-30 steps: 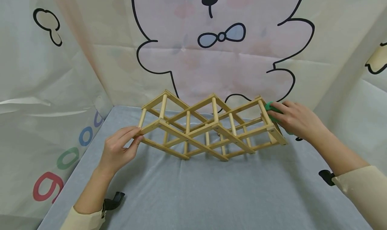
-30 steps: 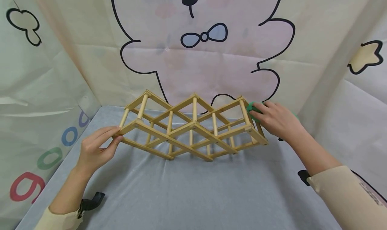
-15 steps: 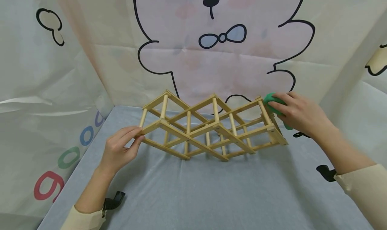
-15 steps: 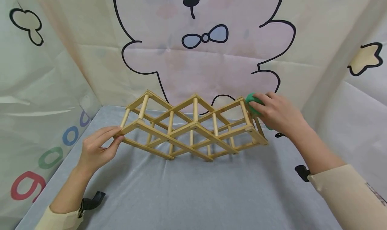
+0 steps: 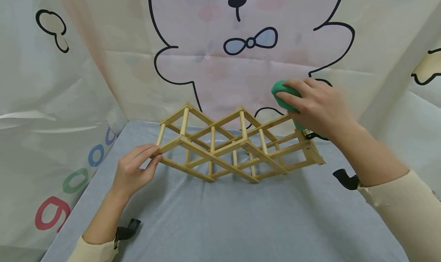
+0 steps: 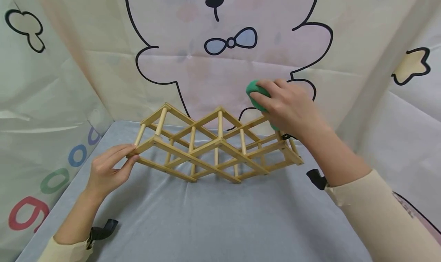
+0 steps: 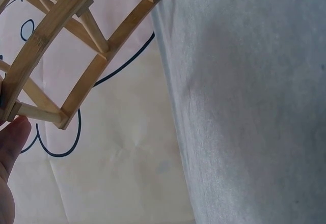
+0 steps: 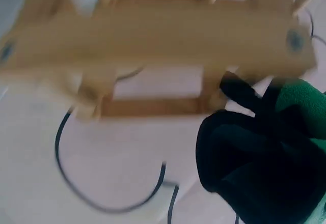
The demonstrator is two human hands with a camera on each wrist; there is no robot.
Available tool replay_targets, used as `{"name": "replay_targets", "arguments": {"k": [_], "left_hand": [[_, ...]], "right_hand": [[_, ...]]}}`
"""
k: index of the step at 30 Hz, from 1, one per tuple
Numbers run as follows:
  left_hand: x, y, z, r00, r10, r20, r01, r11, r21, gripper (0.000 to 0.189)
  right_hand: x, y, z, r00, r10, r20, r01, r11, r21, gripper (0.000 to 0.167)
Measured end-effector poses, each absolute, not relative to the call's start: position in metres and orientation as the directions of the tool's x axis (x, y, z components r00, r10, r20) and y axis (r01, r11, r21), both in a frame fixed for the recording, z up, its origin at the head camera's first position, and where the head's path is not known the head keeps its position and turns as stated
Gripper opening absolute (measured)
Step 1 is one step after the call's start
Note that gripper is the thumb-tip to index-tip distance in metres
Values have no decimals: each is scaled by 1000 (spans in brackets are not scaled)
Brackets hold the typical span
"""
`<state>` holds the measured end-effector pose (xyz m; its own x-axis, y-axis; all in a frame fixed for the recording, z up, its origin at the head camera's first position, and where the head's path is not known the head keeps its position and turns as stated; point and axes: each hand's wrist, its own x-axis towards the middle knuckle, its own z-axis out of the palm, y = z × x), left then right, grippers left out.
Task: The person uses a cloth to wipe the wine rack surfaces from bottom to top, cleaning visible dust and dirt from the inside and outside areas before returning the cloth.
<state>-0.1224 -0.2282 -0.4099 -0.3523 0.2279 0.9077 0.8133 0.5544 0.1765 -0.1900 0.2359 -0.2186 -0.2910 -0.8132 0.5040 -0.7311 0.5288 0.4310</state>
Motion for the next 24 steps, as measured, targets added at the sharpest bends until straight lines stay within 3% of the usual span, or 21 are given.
{"name": "replay_targets", "arguments": {"k": [7, 15, 24], "left_hand": [[-123, -229, -410, -338, 225, 914, 826, 536, 173, 34], [-125, -227, -411, -347, 232, 909, 825, 537, 178, 33], [-125, -227, -411, -331, 218, 918, 822, 544, 168, 33]], "right_hand": [[-198, 196, -249, -335, -819, 465, -779, 519, 353, 56], [-202, 181, -274, -505, -821, 266, -771, 568, 290, 50], [-203, 181, -284, -550, -801, 236, -745, 599, 294, 46]]}}
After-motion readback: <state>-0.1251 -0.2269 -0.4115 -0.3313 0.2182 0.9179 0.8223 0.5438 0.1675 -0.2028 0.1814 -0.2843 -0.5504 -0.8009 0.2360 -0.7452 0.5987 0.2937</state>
